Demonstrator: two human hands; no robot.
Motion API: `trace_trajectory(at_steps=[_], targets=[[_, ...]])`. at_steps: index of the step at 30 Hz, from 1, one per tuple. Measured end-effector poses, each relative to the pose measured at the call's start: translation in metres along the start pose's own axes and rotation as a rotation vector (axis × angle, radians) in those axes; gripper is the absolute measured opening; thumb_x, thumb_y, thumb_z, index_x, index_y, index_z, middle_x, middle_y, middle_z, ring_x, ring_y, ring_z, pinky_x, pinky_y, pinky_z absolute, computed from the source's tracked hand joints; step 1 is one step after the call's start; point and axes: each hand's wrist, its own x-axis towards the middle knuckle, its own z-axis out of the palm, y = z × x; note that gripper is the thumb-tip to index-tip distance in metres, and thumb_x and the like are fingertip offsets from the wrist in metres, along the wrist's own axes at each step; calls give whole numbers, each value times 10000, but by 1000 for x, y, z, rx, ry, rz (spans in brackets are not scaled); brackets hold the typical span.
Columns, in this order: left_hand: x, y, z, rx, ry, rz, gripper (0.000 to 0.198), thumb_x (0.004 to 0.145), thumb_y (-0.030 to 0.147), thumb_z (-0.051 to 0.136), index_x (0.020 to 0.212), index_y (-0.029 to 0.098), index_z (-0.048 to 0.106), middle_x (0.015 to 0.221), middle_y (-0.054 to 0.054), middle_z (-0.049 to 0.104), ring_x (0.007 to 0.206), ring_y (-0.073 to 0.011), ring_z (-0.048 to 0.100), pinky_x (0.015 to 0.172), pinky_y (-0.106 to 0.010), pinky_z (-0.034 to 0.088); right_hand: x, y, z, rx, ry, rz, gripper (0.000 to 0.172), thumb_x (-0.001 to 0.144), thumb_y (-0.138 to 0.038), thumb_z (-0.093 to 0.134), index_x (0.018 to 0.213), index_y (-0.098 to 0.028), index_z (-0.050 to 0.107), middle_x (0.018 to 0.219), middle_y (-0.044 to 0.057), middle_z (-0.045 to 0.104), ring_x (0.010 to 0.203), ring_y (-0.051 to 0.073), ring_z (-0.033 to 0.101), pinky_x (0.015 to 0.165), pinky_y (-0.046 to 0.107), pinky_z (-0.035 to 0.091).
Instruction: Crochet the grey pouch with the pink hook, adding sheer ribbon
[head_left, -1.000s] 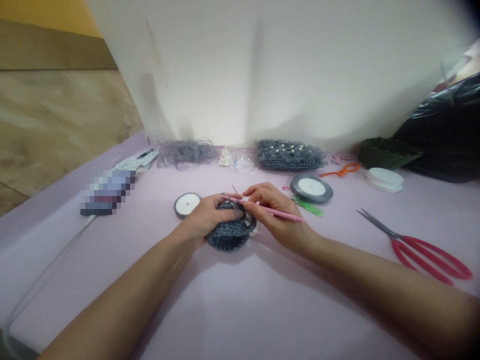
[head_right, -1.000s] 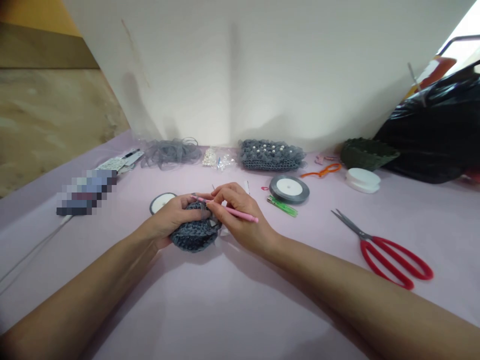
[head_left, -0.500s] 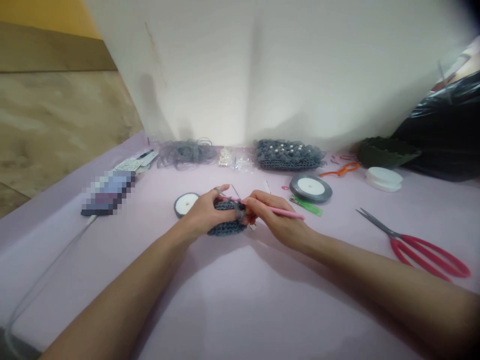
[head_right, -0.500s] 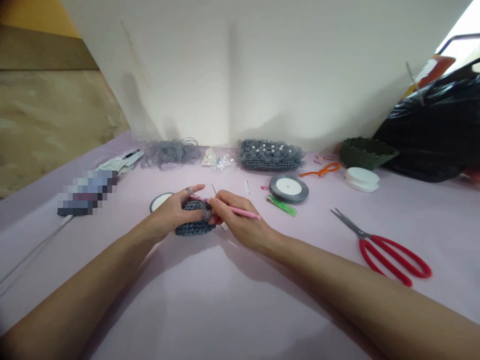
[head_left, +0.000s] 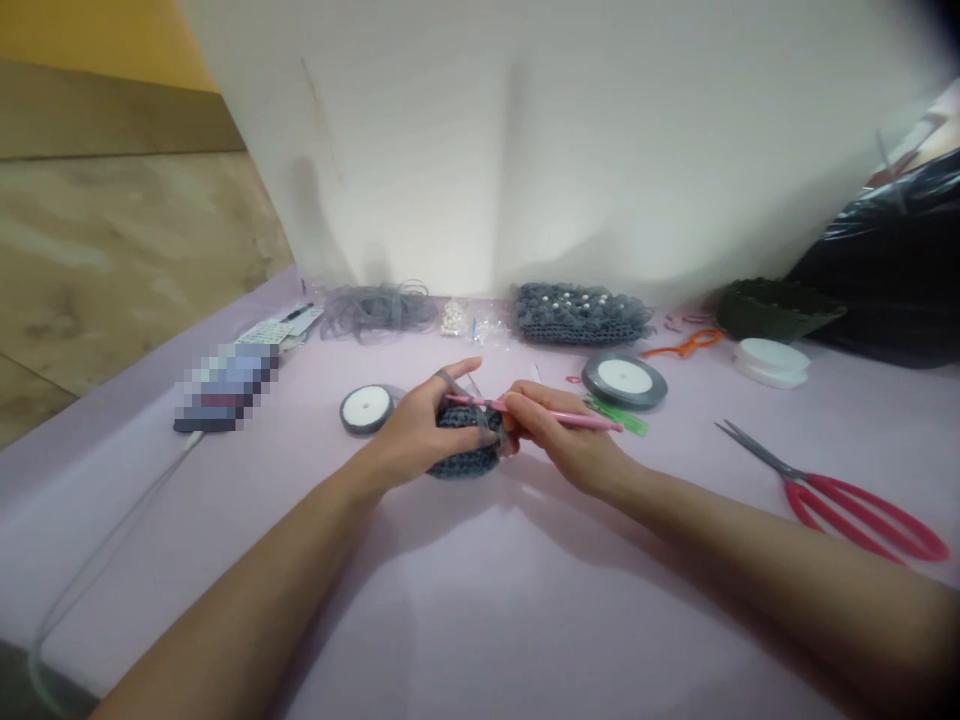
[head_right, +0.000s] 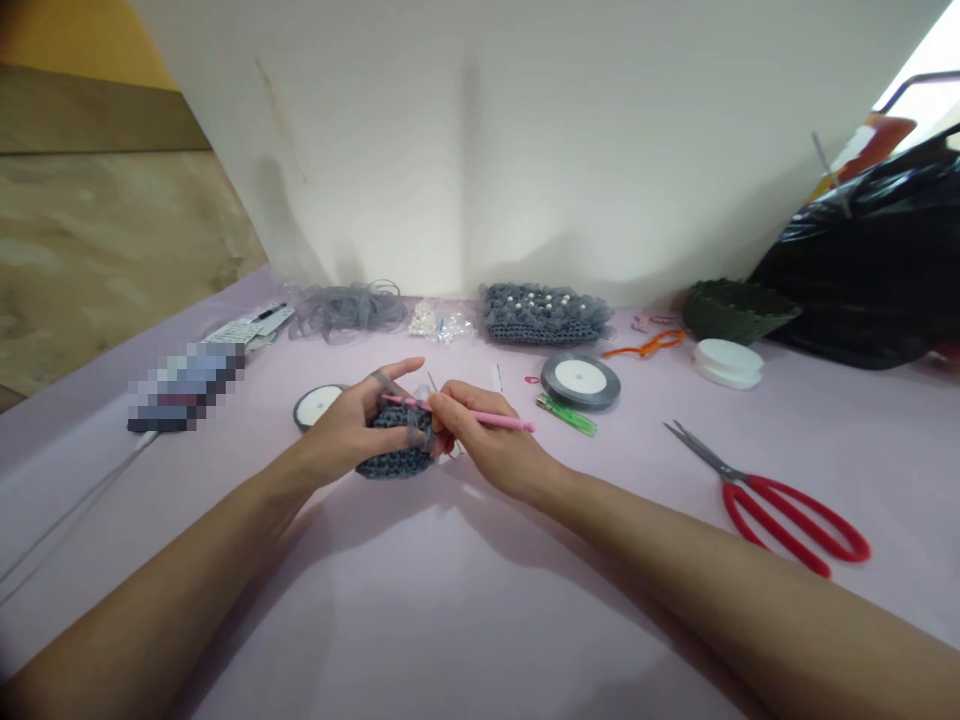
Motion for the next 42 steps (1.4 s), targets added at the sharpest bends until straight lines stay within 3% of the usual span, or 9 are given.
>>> trace_trajectory(at_steps=[7,10,13,17,20,25,33,38,42], targets=[[-4,-1,30,-186,188,-43,915,716,313,795,1493,209,324,876,-1,586,890,-174,606,888,-318,451,-8,9,5,-235,120,-211,238,974,-325,479,795,-181,542,680,-18,542,608,106,481,559,238,376],[-5,0,35,-251,214,-94,842,709,337,804,1444,208,413,948,-27,622,918,-186,615,879,-318,460,-9,15,6,-278,162,-277,201,976,-309,480,823,-187,527,714,-10,533,624,111,471,574,250,376],[-6,5,35,-489,122,-188,686,672,264,830,1297,166,565,1082,-74,653,965,-198,633,894,-314,470,-10,18,7,-292,183,-372,177,966,-269,493,803,-200,499,760,4,549,644,119,487,598,263,399],[-7,10,30,-732,-115,-240,515,693,194,804,1181,155,644,964,-73,698,820,-175,673,836,-326,507,-10,17,7,-191,167,-497,145,963,-220,486,818,-216,490,835,30,580,831,168,597,769,319,499],[-8,12,28,-783,-140,-231,503,697,154,791,1180,173,649,951,-68,707,787,-171,683,809,-326,523,-9,17,7,-142,156,-543,131,959,-206,489,830,-216,506,823,30,568,899,188,623,810,349,524],[-9,15,24,-760,-181,-247,476,682,144,799,1141,179,680,893,-62,716,765,-166,680,790,-313,520,-7,20,2,-107,114,-630,96,945,-195,508,853,-213,531,873,47,574,964,211,629,858,399,530],[-8,17,8,-577,-201,-313,347,651,158,820,982,128,724,817,-71,719,729,-173,674,723,-296,507,-2,12,-14,-386,24,-747,57,913,-170,545,888,-217,522,943,78,613,832,178,590,697,324,517],[-8,18,1,-579,-237,-288,507,674,156,799,1166,156,674,910,-73,715,795,-175,667,765,-302,497,-1,13,-11,-426,95,-768,59,928,-211,533,870,-220,525,892,71,588,800,187,587,679,337,502],[-8,12,10,-403,-42,-201,783,688,182,806,1399,258,489,979,-33,672,887,-175,640,847,-326,476,-2,20,-2,-375,128,-695,109,930,-188,514,825,-212,502,865,56,571,768,169,557,645,306,473]])
